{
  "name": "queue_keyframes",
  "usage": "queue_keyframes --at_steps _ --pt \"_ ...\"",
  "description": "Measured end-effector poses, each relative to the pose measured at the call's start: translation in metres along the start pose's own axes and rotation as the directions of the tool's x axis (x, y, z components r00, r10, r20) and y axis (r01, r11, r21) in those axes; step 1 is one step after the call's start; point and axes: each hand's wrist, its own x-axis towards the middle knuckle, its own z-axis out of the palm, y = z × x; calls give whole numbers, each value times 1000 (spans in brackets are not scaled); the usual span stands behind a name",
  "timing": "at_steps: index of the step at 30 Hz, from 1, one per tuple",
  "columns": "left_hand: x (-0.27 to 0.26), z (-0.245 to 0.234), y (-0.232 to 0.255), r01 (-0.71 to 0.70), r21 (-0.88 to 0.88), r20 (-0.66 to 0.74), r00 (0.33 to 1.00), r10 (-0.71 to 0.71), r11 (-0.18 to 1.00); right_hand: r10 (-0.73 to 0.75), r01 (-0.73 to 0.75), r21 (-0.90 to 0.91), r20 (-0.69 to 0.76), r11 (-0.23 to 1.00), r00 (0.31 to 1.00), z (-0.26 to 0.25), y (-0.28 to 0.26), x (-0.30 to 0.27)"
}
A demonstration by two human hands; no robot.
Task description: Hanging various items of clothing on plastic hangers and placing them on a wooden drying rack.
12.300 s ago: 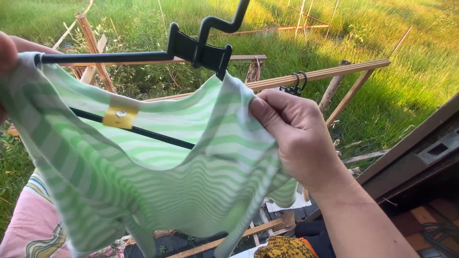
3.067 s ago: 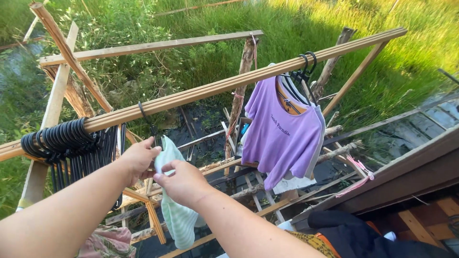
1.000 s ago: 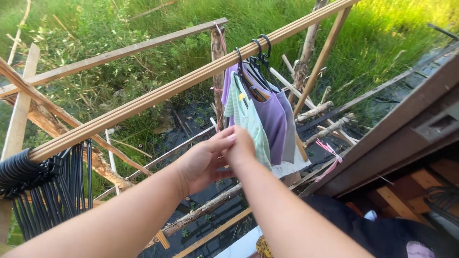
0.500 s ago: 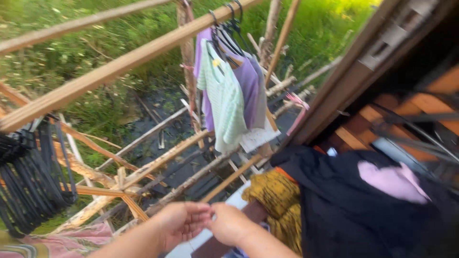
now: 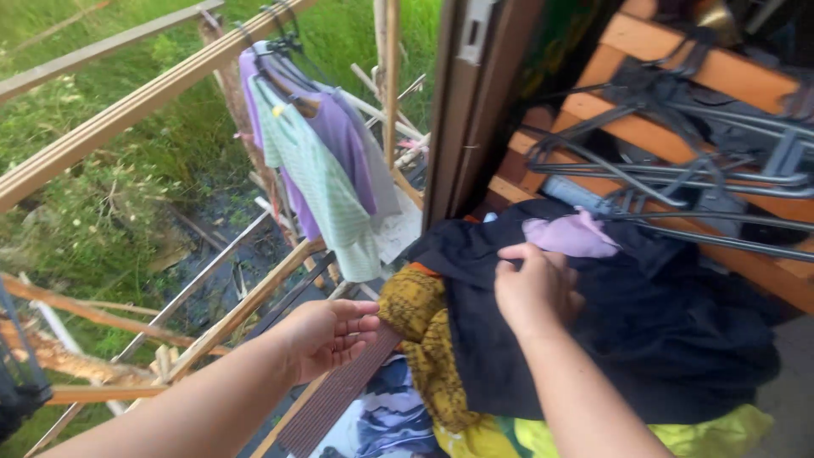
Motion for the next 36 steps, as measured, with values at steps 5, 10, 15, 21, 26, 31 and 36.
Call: queue_keyframes --at_steps 5,10,15,21,26,31,36 --pt "14 68 -13 33 34 11 999 -33 999 -233 0 -552 -351 834 907 -37 97 14" --pt "21 129 -16 -4 147 139 990 -16 989 230 -88 -449 272 889 934 -50 134 -5" --pt "-1 175 -20 -157 318 280 958 65 935 -225 222 128 3 966 974 -58 89 -35" --pt "22 181 -46 -572 395 619 744 252 718 -590 605 379 -169 701 790 -97 27 -64" --pt "-12 179 -11 -402 83 180 906 383 912 -385 493 201 -409 847 827 -72 55 -29" --pt "-91 172 7 -377 -20 607 731 311 926 667 -531 765 184 363 722 -78 58 4" --pt "-77 170 8 -214 53 431 886 171 975 448 -342 916 221 209 866 -60 33 -14"
